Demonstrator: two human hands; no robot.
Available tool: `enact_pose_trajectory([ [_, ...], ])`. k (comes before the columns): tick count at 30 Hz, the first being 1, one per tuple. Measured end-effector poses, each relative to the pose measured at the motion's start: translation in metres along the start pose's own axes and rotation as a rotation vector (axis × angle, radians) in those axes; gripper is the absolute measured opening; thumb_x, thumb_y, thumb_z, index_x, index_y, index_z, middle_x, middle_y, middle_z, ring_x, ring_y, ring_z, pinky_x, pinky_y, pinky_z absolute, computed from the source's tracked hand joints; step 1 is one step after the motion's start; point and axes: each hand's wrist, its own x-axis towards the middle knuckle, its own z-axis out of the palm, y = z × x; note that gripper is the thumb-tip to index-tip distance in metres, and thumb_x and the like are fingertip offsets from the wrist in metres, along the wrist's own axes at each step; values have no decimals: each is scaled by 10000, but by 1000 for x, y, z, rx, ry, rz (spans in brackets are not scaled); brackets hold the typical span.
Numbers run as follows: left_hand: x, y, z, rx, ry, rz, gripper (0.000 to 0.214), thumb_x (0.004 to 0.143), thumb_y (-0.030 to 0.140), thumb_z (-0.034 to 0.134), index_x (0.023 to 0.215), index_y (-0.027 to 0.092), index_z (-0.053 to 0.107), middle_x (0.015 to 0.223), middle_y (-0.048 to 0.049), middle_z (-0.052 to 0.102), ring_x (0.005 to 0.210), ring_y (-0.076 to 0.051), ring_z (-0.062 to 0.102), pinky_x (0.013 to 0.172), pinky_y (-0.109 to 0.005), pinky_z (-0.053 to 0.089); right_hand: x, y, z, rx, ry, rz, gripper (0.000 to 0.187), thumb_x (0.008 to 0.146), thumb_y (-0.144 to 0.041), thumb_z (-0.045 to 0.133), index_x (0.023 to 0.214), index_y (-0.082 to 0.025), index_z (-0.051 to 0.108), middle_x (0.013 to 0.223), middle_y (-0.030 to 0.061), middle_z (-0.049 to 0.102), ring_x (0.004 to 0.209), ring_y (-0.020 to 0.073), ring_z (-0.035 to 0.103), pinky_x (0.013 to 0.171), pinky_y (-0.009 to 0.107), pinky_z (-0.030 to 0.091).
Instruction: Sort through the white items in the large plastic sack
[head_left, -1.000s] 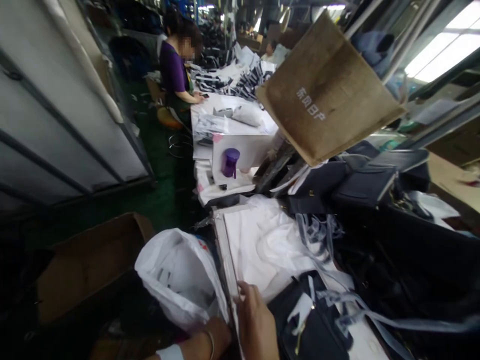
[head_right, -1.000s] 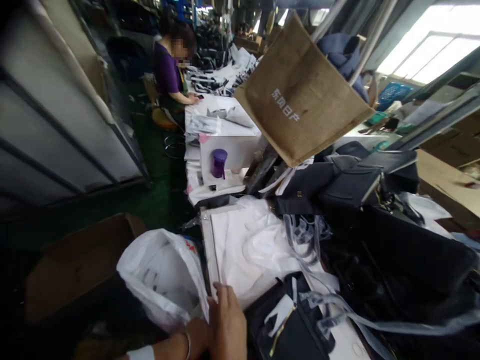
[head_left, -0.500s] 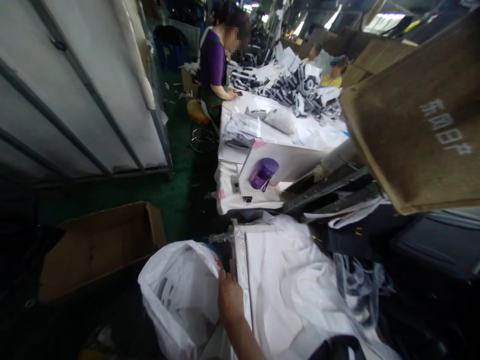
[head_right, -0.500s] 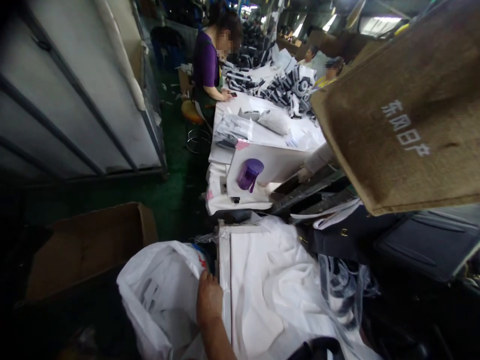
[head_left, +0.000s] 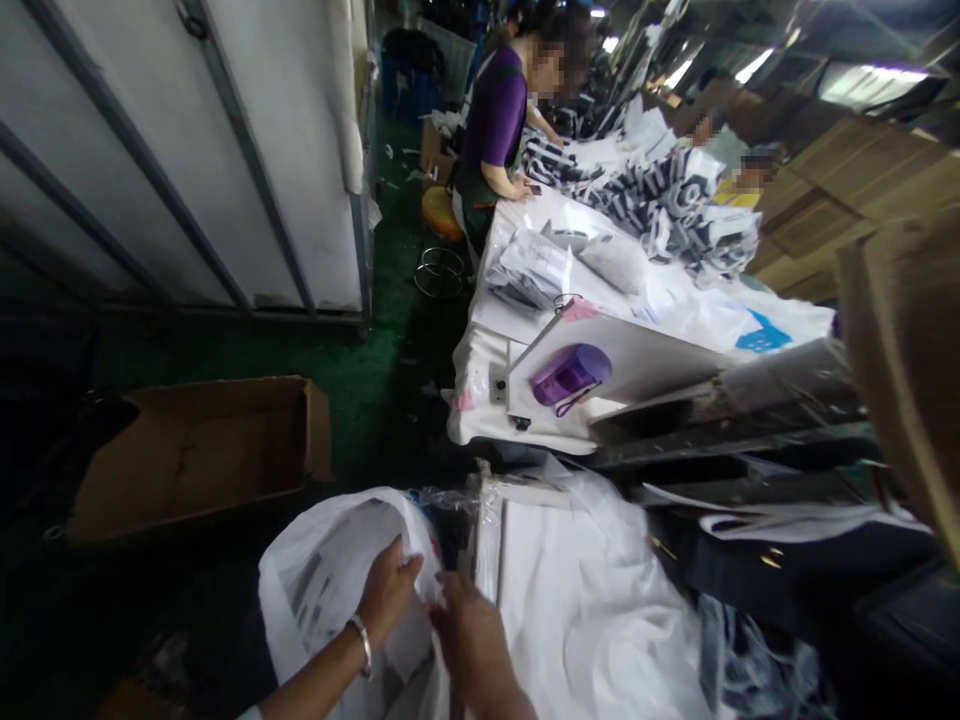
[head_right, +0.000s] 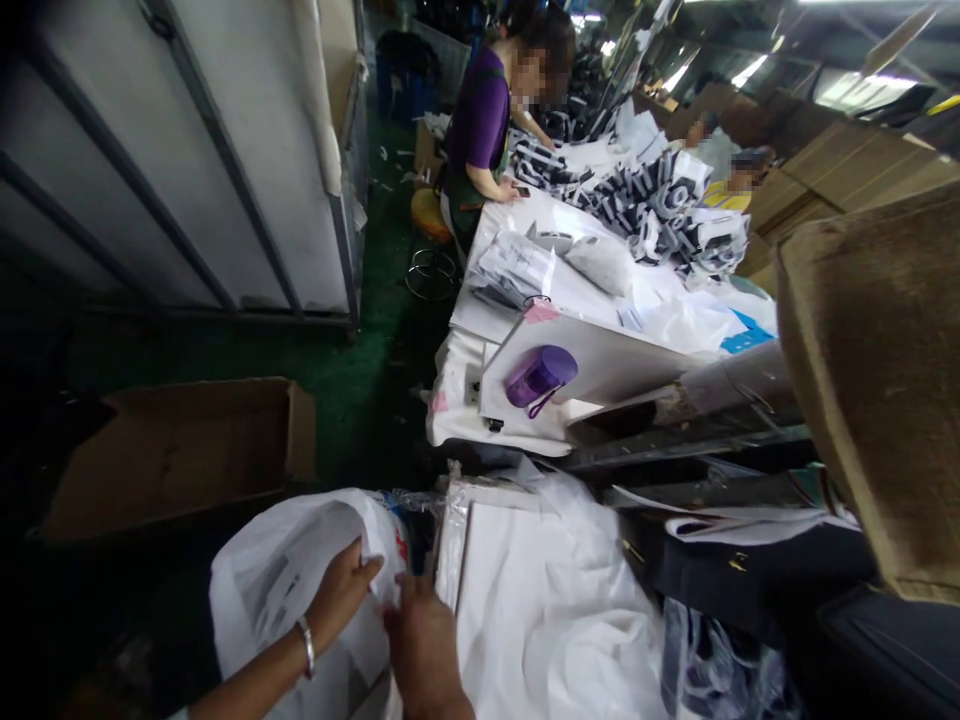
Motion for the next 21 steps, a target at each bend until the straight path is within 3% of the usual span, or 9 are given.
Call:
enact_pose_trajectory([
  [3, 1, -5, -1, -21, 0, 4, 139, 739, 279, 546, 637, 214, 477, 546, 59, 426, 538, -146, 411, 540, -271, 294, 37, 10, -46, -118, 134, -15, 269, 977, -215, 421, 1219, -210, 539, 1060, 83, 671, 992, 223, 620, 866, 328, 481],
  [6, 2, -3, 1, -52, -45, 17, 31, 720, 216, 531, 694, 202, 527, 588, 51, 476, 567, -147, 440, 552, -262, 321, 84, 13, -71, -250, 122, -103, 332, 986, -263, 407, 1299, -194, 493, 1147, 108, 647, 1103, 255, 553, 933, 376, 420],
  [9, 4, -1, 4, -109, -103, 25, 160, 682, 152, 521, 825, 196, 578, 680, 33, 563, 639, -161, 508, 610, -265, 384, 120, 13, -66, -314, 16, -190, 399, 954, -331, 490, 1316, -163, 494, 1146, 142, 657, 1190, 292, 496, 1010, 443, 334],
  [12, 4, -3, 5, -203, -135, -5, 261, 625, 112, 535, 866, 200, 585, 686, 37, 568, 634, -160, 506, 617, -263, 401, 137, 18, -54, -322, -83, -223, 285, 892, -351, 595, 1072, -137, 648, 950, 149, 711, 1071, 302, 576, 1009, 473, 307],
  [15, 4, -7, 7, -278, -124, -49, 244, 581, 96, 566, 799, 204, 579, 647, 47, 537, 636, -159, 499, 630, -261, 409, 141, 26, -52, -297, -146, -251, 168, 878, -307, 613, 917, -155, 674, 886, 123, 719, 968, 273, 624, 958, 434, 338],
  [21, 7, -3, 17, -361, -84, -66, 265, 586, 98, 568, 830, 199, 587, 645, 41, 543, 655, -171, 522, 656, -276, 428, 134, 40, -71, -129, -167, -302, 174, 913, -279, 547, 1052, -198, 615, 987, 48, 712, 970, 213, 617, 894, 335, 375],
])
